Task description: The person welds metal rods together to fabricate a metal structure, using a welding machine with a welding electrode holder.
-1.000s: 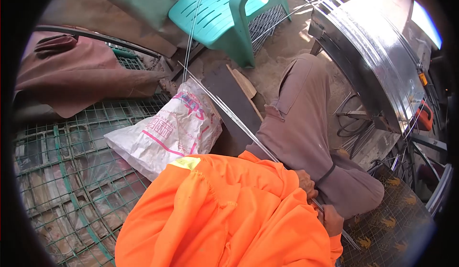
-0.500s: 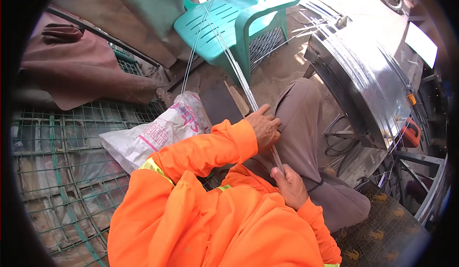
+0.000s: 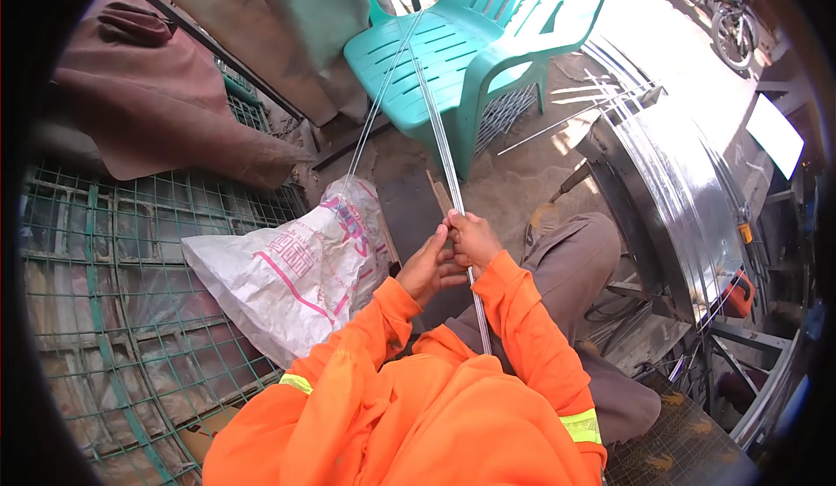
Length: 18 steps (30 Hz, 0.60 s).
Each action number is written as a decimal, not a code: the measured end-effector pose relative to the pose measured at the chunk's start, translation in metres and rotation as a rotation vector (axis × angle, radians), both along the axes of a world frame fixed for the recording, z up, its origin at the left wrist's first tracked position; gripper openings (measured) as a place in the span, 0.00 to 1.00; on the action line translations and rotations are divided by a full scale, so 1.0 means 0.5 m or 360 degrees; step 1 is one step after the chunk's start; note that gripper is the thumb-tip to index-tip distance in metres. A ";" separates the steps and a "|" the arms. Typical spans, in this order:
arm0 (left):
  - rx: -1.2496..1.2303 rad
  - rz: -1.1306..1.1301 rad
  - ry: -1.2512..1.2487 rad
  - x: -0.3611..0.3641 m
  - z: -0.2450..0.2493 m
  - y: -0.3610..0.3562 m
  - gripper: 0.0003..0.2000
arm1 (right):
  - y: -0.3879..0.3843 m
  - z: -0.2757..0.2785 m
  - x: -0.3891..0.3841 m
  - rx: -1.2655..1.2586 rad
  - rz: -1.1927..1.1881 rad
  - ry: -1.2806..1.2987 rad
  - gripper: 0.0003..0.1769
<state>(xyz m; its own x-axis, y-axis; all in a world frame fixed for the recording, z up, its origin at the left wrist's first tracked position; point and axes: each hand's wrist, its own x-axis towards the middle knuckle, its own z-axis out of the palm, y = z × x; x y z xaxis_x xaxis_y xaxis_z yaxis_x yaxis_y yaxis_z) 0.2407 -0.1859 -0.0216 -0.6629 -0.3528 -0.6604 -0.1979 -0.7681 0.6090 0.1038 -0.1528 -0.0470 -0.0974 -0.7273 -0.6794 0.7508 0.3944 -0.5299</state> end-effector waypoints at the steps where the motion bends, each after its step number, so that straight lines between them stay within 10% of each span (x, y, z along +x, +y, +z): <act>1: 0.0206 0.0132 0.0067 0.002 -0.004 0.017 0.30 | -0.006 -0.008 -0.001 0.0056 -0.0004 0.0072 0.13; 6: 0.0393 0.0130 0.0130 0.002 0.002 0.077 0.26 | -0.021 -0.046 -0.013 0.0070 0.0050 0.0128 0.14; 18: 0.0373 0.0382 0.0547 -0.047 0.066 -0.007 0.22 | -0.063 0.083 -0.001 -0.0220 0.0284 0.1833 0.23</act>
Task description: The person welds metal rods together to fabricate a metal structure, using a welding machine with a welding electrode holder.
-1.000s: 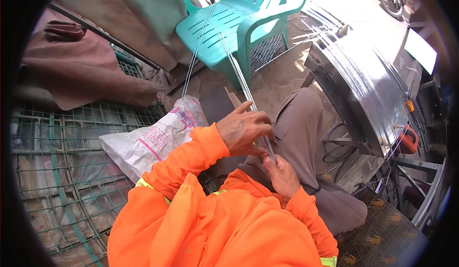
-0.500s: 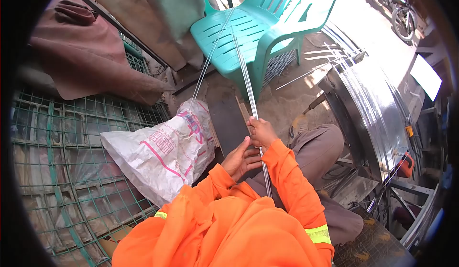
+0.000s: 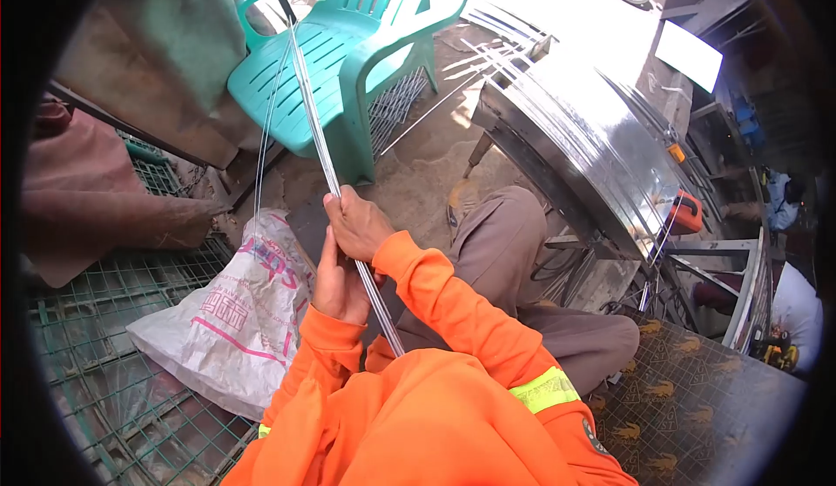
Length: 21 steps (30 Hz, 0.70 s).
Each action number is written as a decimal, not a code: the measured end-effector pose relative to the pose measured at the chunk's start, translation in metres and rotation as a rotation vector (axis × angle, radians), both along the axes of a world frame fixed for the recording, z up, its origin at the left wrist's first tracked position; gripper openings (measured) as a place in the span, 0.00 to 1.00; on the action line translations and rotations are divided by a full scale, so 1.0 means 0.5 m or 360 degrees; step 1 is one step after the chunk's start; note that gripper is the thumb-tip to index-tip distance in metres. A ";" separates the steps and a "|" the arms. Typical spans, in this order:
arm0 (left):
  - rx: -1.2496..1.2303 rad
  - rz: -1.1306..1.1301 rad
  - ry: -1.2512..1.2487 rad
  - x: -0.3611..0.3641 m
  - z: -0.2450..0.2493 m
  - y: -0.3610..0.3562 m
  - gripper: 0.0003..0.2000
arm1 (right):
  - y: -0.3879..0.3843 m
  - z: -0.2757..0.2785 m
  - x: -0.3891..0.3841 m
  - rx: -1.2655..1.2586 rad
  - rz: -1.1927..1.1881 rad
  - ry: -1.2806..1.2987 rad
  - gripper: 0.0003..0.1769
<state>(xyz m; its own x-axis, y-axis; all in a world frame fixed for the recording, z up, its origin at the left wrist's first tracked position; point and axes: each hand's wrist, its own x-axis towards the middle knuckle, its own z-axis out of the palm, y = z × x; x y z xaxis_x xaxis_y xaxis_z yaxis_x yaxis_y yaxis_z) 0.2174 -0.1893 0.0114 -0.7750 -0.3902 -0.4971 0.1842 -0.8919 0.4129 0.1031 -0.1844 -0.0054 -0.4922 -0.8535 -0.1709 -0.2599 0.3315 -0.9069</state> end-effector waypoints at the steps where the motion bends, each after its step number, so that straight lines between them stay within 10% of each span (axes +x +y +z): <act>1: 0.0011 0.0099 -0.0046 -0.014 0.025 0.000 0.22 | -0.005 0.012 0.005 -0.0020 -0.0015 -0.0019 0.23; 16: -0.1030 0.0570 0.0277 -0.101 0.275 -0.128 0.22 | -0.117 0.328 -0.053 -0.0990 -0.0025 0.0192 0.20; 21: -0.1110 -0.0122 0.0232 -0.233 0.334 -0.244 0.20 | -0.167 0.401 -0.188 -0.0747 -0.0048 -0.0193 0.23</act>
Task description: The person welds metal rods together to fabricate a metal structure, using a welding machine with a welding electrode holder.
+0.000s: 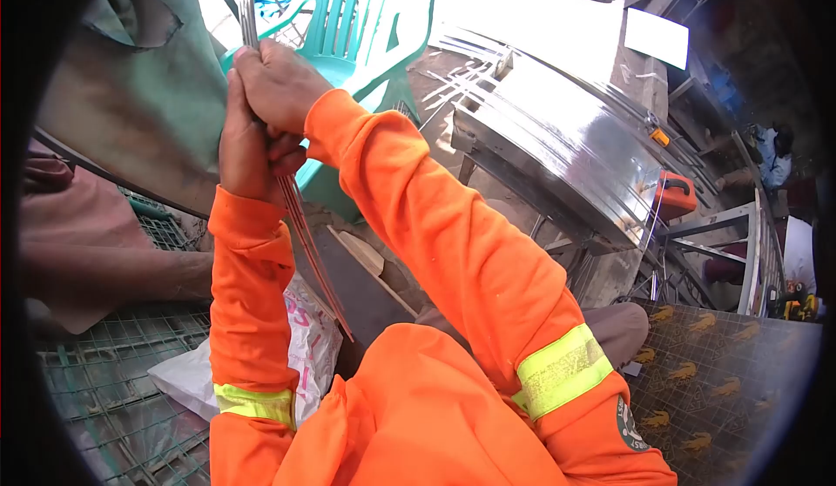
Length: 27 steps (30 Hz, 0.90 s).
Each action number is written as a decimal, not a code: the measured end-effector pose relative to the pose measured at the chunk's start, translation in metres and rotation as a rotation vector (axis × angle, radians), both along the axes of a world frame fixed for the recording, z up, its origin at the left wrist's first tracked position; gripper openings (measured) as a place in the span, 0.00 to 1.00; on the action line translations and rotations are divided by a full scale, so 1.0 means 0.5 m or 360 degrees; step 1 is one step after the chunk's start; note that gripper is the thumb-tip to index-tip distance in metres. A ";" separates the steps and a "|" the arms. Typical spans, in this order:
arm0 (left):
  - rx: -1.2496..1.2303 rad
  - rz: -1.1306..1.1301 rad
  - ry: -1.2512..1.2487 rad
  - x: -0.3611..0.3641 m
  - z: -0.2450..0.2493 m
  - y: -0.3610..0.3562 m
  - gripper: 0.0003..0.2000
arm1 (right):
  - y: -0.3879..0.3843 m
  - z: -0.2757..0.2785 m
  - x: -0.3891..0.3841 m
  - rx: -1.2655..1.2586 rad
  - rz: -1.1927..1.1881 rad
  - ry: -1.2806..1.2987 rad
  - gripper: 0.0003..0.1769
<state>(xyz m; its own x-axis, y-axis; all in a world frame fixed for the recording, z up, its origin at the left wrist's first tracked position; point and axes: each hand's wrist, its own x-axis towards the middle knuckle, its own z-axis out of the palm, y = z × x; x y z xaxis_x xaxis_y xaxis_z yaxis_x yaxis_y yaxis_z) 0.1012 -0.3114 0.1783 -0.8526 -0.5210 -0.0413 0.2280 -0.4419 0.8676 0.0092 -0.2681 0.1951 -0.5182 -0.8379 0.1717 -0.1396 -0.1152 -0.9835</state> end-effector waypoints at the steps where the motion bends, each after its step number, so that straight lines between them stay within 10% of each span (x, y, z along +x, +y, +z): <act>1: 0.0078 0.0156 -0.0206 -0.018 0.019 0.011 0.22 | 0.015 0.017 -0.022 0.0141 0.0099 -0.0107 0.24; 7: 0.0228 -0.0104 -0.0634 0.037 -0.115 0.006 0.22 | 0.098 -0.131 -0.067 0.0414 0.0146 0.0116 0.30; 11: -0.0096 0.0372 -0.0934 0.145 -0.255 -0.050 0.22 | 0.408 -0.137 -0.032 0.0448 0.0177 -0.0235 0.20; 19: -0.0023 0.0606 -0.1364 0.321 -0.424 -0.104 0.24 | 0.835 -0.367 0.082 0.0822 -0.0782 -0.0870 0.16; 27: -0.0856 0.0903 -0.1767 0.307 -0.596 -0.095 0.36 | 0.940 -0.510 0.162 0.0980 -0.1061 -0.1128 0.17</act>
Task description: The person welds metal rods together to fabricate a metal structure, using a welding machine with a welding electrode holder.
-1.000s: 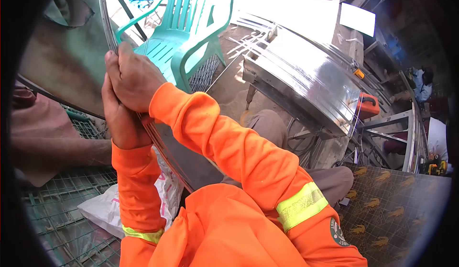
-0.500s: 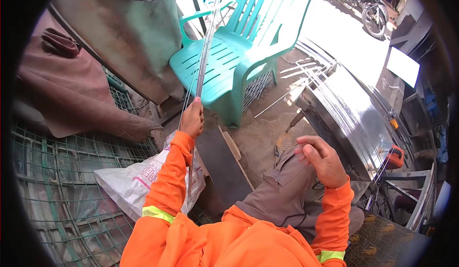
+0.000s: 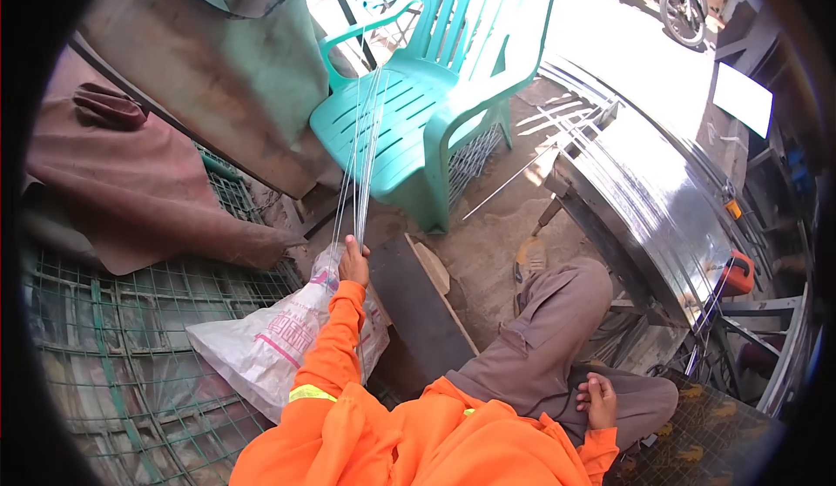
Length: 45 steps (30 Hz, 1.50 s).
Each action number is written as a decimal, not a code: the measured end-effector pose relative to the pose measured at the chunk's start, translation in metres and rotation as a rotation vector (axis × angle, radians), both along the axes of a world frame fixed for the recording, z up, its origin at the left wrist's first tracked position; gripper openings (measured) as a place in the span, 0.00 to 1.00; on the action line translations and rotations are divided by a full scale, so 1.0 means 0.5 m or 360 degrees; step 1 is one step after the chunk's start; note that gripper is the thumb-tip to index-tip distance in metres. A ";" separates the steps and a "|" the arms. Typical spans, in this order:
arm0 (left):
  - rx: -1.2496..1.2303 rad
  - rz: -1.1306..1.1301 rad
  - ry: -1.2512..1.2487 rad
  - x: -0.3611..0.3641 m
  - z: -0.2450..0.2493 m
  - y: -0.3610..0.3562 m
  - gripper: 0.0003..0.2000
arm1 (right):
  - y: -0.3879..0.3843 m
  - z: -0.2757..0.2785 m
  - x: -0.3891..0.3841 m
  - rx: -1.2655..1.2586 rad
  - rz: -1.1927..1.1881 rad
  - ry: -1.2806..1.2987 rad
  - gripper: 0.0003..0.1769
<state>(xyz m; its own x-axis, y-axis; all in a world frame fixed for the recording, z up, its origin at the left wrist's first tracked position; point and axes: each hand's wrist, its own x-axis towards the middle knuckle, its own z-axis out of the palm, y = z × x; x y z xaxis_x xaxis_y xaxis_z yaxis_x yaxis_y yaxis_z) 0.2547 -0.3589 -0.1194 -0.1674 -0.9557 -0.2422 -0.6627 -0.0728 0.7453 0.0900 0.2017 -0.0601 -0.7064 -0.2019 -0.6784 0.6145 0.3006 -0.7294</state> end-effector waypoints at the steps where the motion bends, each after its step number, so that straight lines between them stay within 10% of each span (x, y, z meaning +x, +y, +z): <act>1: -0.0041 0.0010 -0.0069 -0.004 0.012 0.035 0.33 | 0.000 0.000 -0.001 0.0000 -0.0014 -0.0002 0.17; 11: 0.0099 0.0107 0.0078 0.049 -0.043 0.141 0.30 | -0.001 -0.022 -0.018 0.0050 -0.0016 -0.0021 0.18; 29: -0.0458 -0.0196 -0.0394 -0.201 -0.005 -0.281 0.23 | -0.015 -0.026 -0.024 0.0087 -0.0045 -0.0017 0.17; 45: -0.0749 -0.0779 -0.1335 -0.180 -0.178 -0.547 0.27 | -0.025 -0.003 -0.021 0.0187 -0.0021 -0.0017 0.16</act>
